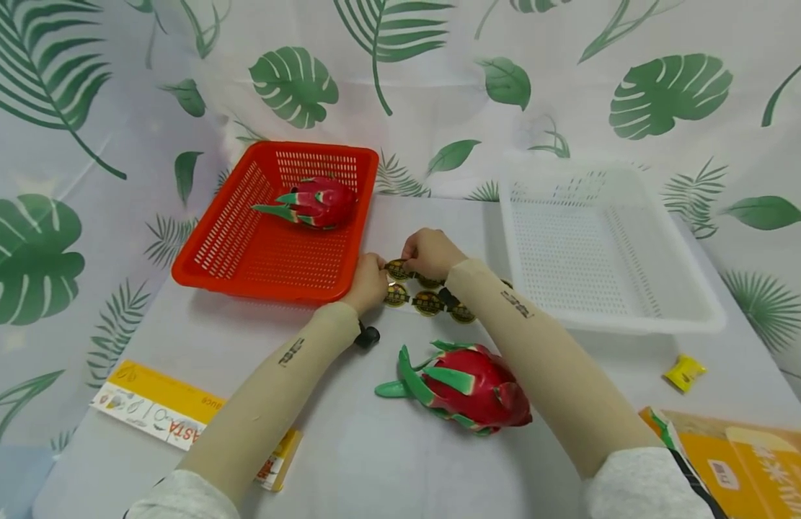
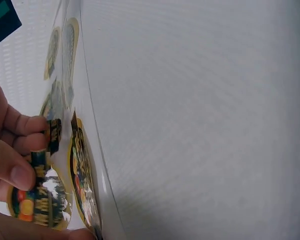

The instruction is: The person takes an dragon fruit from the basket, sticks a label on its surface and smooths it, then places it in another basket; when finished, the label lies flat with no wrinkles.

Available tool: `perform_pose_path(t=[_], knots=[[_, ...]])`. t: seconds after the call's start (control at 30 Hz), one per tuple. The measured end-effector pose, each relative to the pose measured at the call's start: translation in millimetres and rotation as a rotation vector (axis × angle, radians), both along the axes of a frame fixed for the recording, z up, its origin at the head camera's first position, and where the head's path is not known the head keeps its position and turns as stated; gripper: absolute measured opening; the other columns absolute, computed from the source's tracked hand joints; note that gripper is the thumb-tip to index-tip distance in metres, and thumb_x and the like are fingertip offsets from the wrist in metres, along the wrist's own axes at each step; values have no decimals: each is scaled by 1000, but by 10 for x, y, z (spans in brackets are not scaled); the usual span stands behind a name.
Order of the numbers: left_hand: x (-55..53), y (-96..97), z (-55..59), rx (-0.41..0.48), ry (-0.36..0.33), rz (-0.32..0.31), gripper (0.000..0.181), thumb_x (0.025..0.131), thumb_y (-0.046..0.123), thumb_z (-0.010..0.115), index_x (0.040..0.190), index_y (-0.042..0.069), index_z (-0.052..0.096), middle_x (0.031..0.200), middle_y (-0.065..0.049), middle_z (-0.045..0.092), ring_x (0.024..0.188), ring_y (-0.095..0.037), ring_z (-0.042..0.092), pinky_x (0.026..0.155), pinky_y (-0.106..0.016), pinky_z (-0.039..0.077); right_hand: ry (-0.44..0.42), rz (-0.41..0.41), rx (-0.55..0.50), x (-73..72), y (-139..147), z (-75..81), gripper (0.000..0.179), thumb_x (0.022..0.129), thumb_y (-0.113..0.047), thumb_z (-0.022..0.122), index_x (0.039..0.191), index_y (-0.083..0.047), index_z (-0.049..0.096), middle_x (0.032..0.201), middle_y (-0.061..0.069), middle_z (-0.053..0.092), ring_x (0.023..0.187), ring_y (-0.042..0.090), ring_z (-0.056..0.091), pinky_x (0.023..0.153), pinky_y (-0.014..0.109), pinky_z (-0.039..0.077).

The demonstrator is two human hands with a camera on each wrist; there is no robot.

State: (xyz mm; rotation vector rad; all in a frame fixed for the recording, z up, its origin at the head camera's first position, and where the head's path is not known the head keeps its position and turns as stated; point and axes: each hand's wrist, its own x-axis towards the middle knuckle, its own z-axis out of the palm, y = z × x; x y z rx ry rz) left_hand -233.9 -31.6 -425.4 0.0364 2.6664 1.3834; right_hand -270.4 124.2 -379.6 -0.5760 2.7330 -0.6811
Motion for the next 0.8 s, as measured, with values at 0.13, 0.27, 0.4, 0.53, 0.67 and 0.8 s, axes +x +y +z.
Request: perform_pose_path(t=[0.13,0.27,0.4,0.53,0.67,0.8], knots=[[-134,-18,-248,2,75,-5,16,98,-5,48,106,-9,61,105,-23,66,102,-31,64,93,-39,54,27,-7,-24,34,42,32,10,95,-10,68,98,-2,74,98,14,78,89,25,69,91,42,56],[-327,-45,-567,-34,159,-8,16,94,-3,49,103,-5,61,99,-17,65,94,-26,62,86,-35,53,8,-8,-67,121,75,131,8,96,-10,69,98,-4,72,92,11,76,79,19,63,78,35,53],[-145,-17,-249,-31,79,5,23,95,-9,46,108,-10,64,107,-26,67,104,-35,63,95,-43,53,-32,5,-108,253,103,204,5,96,-10,68,98,-5,70,89,8,75,73,14,60,71,27,49],[51,20,-14,-30,89,19,26,92,-15,43,110,-15,63,111,-32,65,109,-42,62,99,-47,52,-31,23,-118,395,133,267,7,97,-10,67,101,-5,70,91,9,77,76,14,61,75,29,51],[68,10,-7,-28,89,-1,28,94,-12,45,116,-14,61,118,-32,64,116,-44,61,105,-48,50,-29,26,-128,514,190,360,9,99,-10,66,105,-5,70,95,10,77,81,15,64,81,32,52],[109,3,51,-3,64,-17,32,96,-7,50,128,-11,53,128,-32,59,121,-41,58,109,-48,48,-29,17,-150,589,263,417,10,100,-11,66,106,-6,70,98,12,76,83,16,64,80,31,52]])
